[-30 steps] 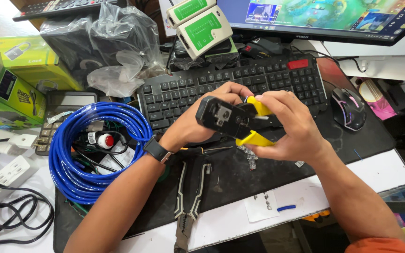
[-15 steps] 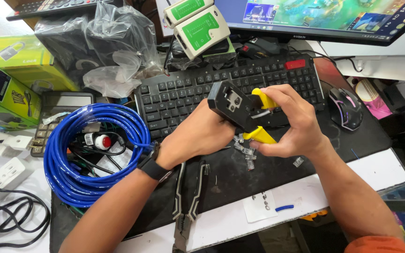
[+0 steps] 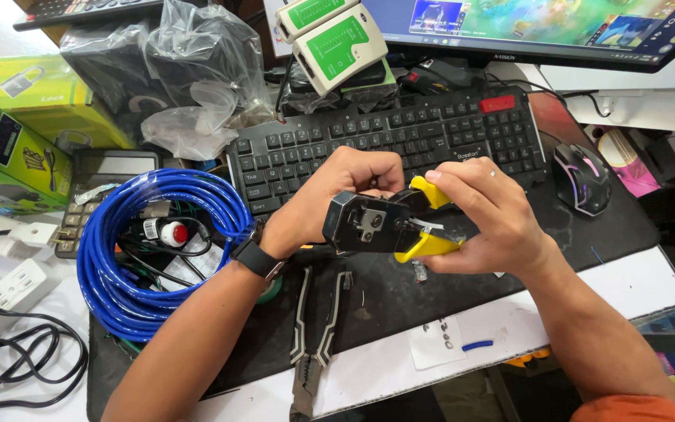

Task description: The person sits at a desk and attaches an RJ45 connector to the end of a blue ethernet cable. They strip the cable jacket with a stripping tool, untwist and arrange the small colored wires, insert them into the connector, and squeeze a crimping tool onto it.

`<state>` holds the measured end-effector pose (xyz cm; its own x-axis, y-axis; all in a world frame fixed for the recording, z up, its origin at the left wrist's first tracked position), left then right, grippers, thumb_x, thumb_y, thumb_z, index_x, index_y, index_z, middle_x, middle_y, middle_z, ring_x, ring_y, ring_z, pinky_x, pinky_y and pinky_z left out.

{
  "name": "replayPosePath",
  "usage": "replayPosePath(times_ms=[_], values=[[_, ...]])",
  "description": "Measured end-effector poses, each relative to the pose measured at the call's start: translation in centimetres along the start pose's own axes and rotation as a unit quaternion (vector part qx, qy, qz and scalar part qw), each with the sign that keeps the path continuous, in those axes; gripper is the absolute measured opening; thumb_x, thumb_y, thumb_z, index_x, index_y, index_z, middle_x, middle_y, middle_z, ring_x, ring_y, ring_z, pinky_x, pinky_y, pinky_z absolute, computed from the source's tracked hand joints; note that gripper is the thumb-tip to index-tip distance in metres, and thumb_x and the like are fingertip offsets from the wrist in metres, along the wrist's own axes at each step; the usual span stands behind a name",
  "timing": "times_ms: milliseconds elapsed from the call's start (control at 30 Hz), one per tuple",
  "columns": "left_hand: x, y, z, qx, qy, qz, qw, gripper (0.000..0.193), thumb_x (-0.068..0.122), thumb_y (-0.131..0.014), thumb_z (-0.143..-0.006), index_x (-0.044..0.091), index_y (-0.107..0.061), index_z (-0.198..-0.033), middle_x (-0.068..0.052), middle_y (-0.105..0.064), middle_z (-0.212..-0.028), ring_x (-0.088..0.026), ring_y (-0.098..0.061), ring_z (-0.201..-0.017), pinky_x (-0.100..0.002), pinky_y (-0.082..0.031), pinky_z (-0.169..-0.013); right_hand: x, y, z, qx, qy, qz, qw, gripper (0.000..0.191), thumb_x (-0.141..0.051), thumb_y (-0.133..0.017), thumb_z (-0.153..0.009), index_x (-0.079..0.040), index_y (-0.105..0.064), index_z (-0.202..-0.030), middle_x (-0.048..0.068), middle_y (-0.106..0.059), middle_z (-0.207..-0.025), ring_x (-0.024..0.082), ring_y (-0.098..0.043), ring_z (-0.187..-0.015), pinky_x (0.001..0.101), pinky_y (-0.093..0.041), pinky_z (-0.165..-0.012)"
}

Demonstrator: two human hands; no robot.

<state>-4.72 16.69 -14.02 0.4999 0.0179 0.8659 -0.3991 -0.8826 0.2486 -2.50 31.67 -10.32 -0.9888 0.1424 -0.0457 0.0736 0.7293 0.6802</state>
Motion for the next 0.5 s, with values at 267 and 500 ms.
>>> replayPosePath(times_ms=[267, 500], values=[[-0.1, 0.3, 0.1, 0.015, 0.003, 0.037, 0.999, 0.028, 0.024, -0.068, -0.096, 0.002, -0.054, -0.086, 0.005, -0.048, -0.075, -0.002, -0.042, -0.071, -0.024, -0.035, -0.059, 0.3, -0.1, 0.3, -0.009, -0.012, -0.012, 1.000, 0.080, -0.023, -0.097, -0.063, 0.005, -0.058, -0.128, 0.019, -0.064, -0.116, 0.034, -0.067, -0.095, 0.0408, -0.058, -0.082], [0.9, 0.6, 0.0, 0.028, -0.011, -0.023, 0.999, 0.024, 0.020, -0.068, -0.093, 0.004, -0.054, -0.084, 0.005, -0.050, -0.075, -0.002, -0.042, -0.071, -0.023, -0.034, -0.058, 0.5, -0.2, 0.4, -0.002, -0.022, -0.024, 0.999, 0.082, -0.024, -0.098, -0.063, 0.003, -0.057, -0.129, 0.019, -0.064, -0.117, 0.033, -0.068, -0.096, 0.0392, -0.058, -0.083]])
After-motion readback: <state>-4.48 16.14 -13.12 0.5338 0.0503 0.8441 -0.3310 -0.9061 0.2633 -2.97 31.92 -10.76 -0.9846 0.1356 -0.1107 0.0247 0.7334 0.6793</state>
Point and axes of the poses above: each hand's wrist, its own z-axis away from the middle knuckle, its own y-axis out of the back of the hand, x = y × z, the point moved 9 cm from there along -z, towards the middle knuckle
